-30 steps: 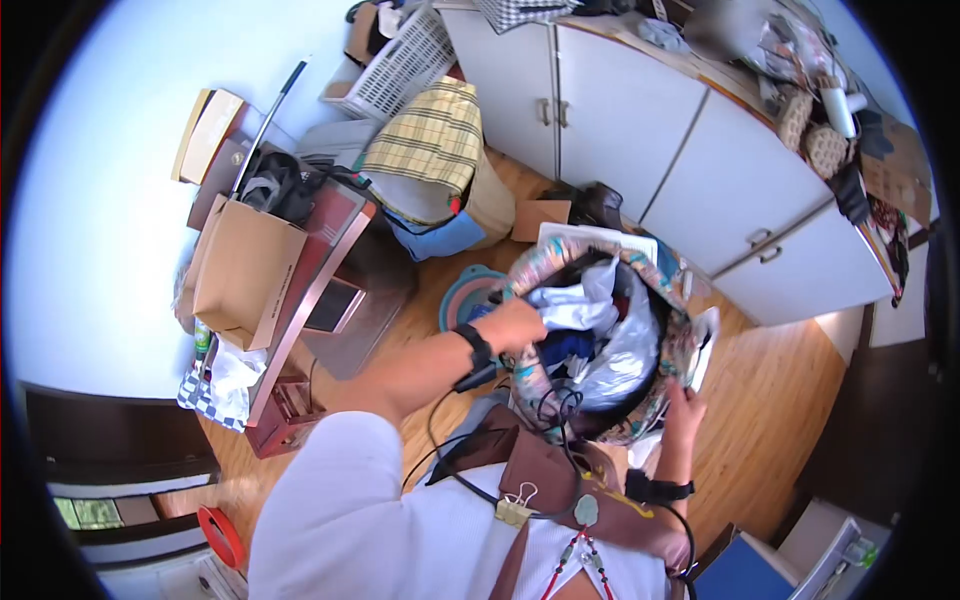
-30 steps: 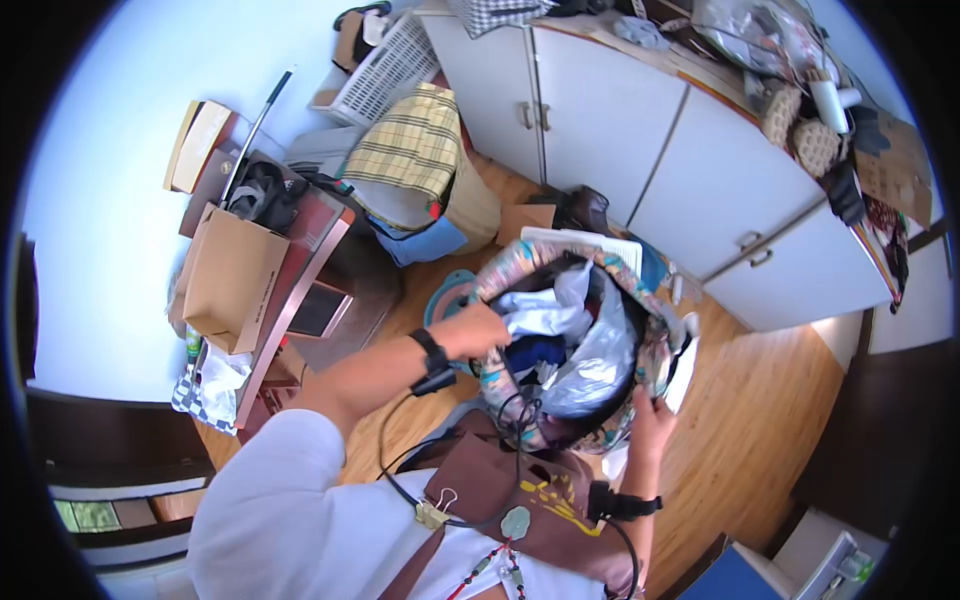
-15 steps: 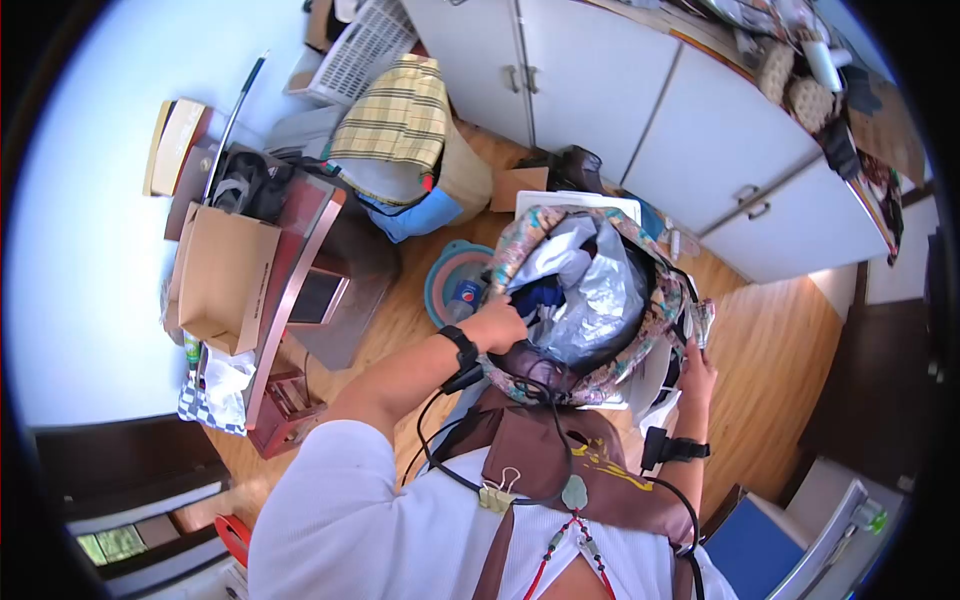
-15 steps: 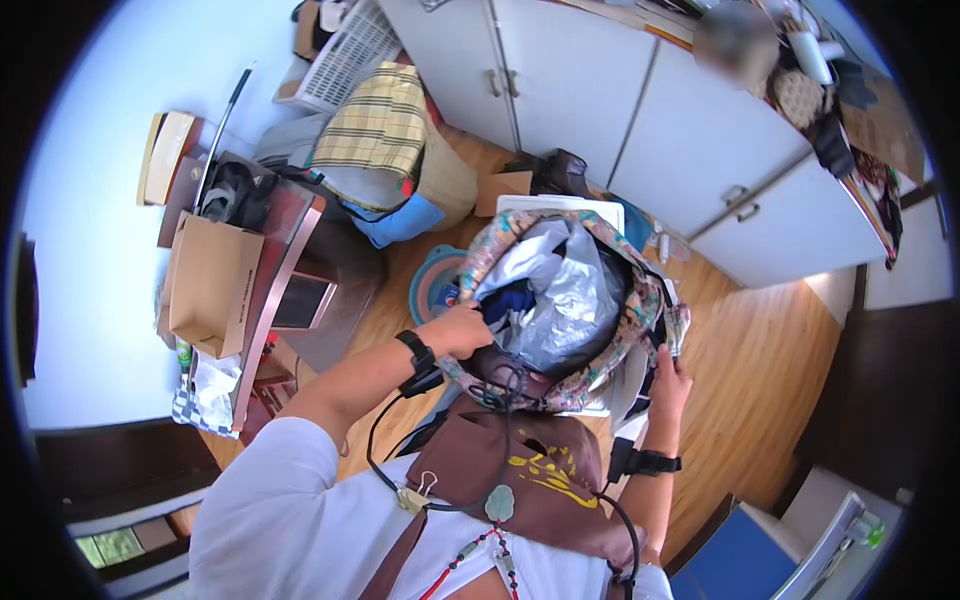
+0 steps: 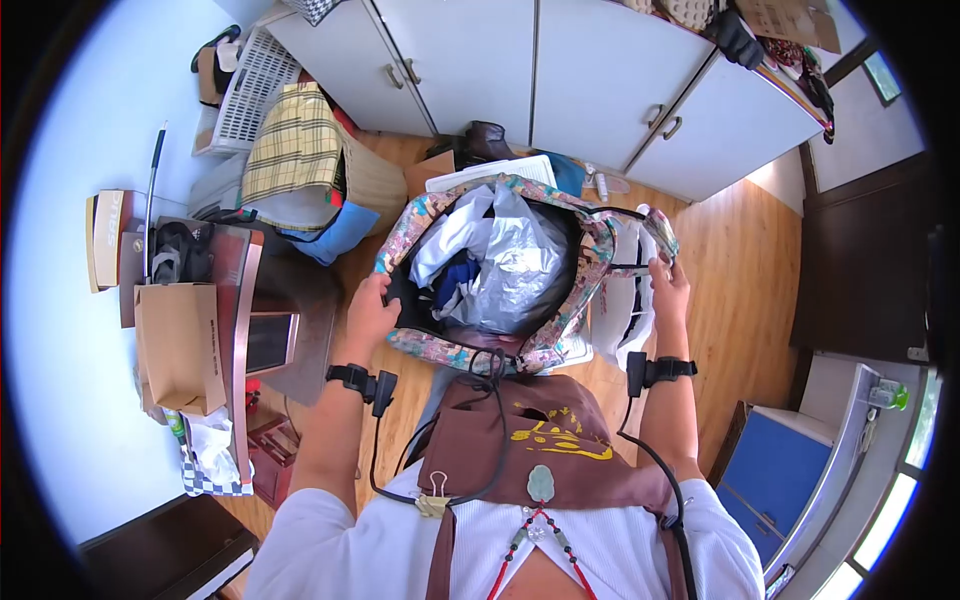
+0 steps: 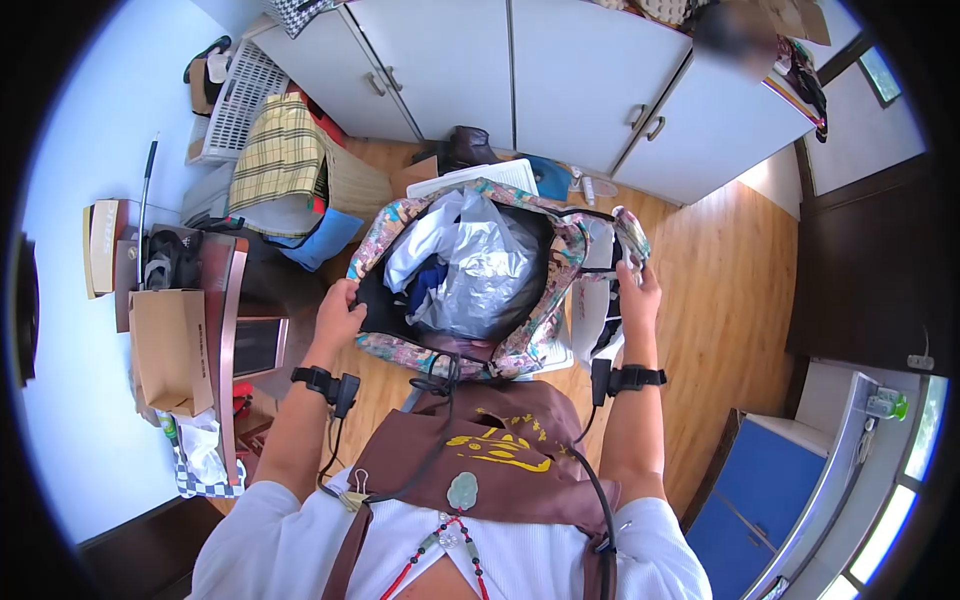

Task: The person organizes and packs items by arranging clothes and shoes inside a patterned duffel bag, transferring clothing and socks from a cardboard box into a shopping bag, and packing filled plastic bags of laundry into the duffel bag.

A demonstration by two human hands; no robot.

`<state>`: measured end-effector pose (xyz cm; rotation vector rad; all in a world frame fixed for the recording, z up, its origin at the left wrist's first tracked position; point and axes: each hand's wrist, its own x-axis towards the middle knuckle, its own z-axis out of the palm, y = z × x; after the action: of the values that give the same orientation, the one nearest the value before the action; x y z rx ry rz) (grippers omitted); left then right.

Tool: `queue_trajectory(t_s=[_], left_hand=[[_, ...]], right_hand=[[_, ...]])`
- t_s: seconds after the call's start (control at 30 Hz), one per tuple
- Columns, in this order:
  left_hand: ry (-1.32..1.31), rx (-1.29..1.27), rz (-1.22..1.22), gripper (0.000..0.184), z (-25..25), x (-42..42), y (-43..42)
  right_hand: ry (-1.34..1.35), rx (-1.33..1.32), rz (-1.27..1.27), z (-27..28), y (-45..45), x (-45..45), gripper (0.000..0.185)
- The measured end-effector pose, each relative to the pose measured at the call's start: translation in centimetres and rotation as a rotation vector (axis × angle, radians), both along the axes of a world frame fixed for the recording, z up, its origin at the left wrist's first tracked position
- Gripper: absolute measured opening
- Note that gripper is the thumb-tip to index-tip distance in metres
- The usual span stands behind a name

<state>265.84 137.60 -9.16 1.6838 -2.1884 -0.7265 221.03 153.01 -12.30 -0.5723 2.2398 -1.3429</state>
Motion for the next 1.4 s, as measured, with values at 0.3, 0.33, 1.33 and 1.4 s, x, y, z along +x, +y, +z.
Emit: queue_trajectory(t_s=[0.3, 0.33, 1.33, 1.4], left_hand=[[-0.152, 0.087, 0.407, 0.082, -0.7, -0.3, 1.4], [-0.143, 0.086, 0.390, 0.084, -1.0, -0.5, 1.0], [0.277, 0.430, -0.222, 0.039, -9.9, -10.8, -11.7], [0.095, 0.299, -0.265, 0.038, -8.0, -10.3, -12.0]], right_hand=[[0.016, 0.128, 0.003, -4.5, 3.2, 3.8, 0.067], [0.013, 0.109, 0.054, -4.7, 2.5, 4.6, 0.069], [0.317, 0.697, 0.623, -3.7, -1.8, 13.8, 0.032], [0.190, 0.647, 0.510, -4.6, 0.4, 12.6, 0.033]])
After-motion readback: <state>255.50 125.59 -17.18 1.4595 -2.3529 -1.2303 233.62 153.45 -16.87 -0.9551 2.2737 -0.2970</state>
